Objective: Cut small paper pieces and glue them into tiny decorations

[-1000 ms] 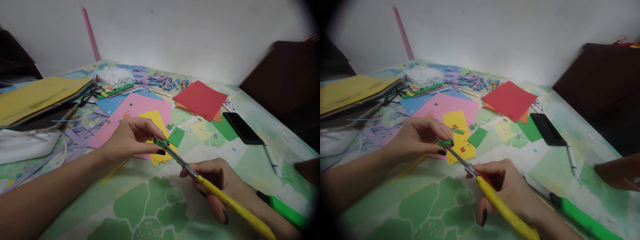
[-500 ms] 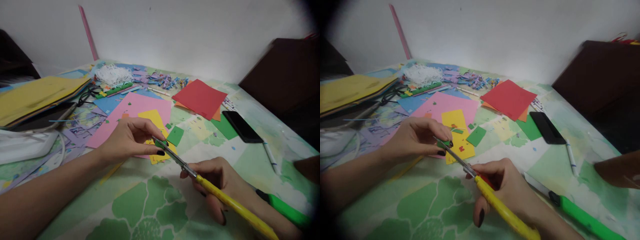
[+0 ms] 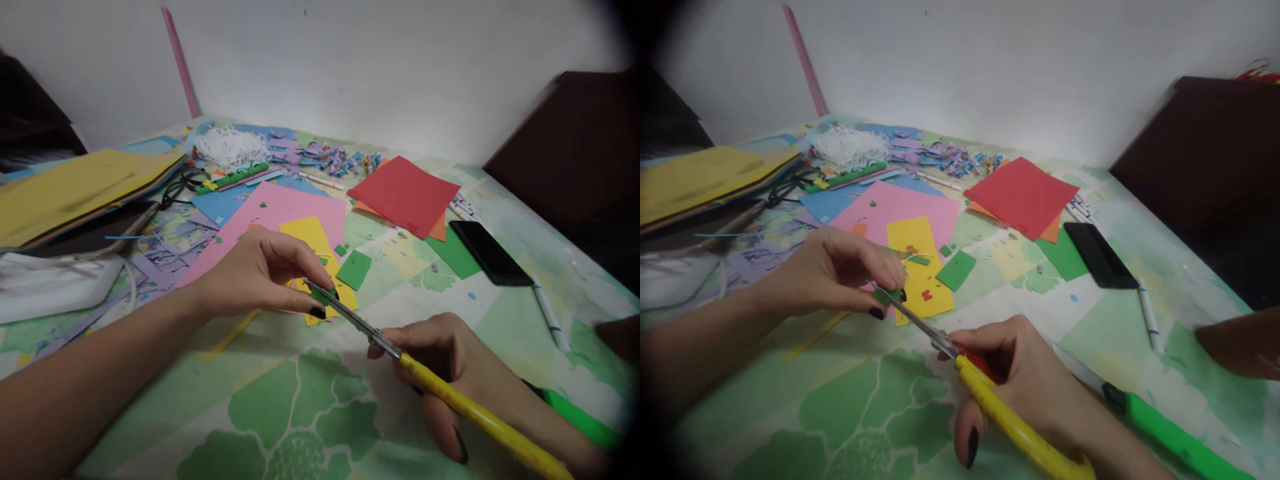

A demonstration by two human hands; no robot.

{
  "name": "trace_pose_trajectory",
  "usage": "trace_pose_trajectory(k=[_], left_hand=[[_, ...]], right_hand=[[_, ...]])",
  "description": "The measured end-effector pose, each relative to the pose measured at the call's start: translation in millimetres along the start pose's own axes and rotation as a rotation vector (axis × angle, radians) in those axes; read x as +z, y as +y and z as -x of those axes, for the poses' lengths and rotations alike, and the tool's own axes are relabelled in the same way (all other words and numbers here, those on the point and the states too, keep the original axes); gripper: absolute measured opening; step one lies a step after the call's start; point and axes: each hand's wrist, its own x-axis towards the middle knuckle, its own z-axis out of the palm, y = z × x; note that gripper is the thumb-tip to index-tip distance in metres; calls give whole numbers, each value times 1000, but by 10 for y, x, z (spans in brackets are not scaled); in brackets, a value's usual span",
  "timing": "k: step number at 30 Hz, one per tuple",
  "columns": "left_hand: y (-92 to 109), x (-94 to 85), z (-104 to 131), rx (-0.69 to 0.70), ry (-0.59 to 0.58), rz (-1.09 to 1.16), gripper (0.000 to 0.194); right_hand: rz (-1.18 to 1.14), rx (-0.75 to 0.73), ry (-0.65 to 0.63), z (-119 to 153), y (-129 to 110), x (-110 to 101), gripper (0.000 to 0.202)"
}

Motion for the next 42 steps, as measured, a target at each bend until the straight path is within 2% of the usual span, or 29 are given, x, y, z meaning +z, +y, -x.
trace_pose_trajectory(k=[4,7,11,15,17,23,30,36,42], left_hand=[[26,-12,-9,-3,-52,-3,37],[36,0,-19,-32,-34,2,34],[12,81,-27,-168,2,116,34],[-31,206,-15,-321,75,238,5],[-39,256,-5,-343,109,292,8],[2,324,11,-276,281,353,9],[-18,310,0,-193,359,242,9],[4,279,-1,-209,437,118,9],[-23,252,6,-195,424,99,5]], right_hand=[[-16,13,-29,4,-34,6,42],[-15,-4,-24,12,-11,1,43],[-29,-41,97,27,17,26,39],[-58,-112,173,20,-19,81,36],[-71,-140,177,9,-35,103,35],[-36,-215,243,-14,-45,138,40],[46,-224,278,-19,-73,143,43],[47,-170,262,0,-82,125,35],[110,-160,293,-1,-92,122,27]])
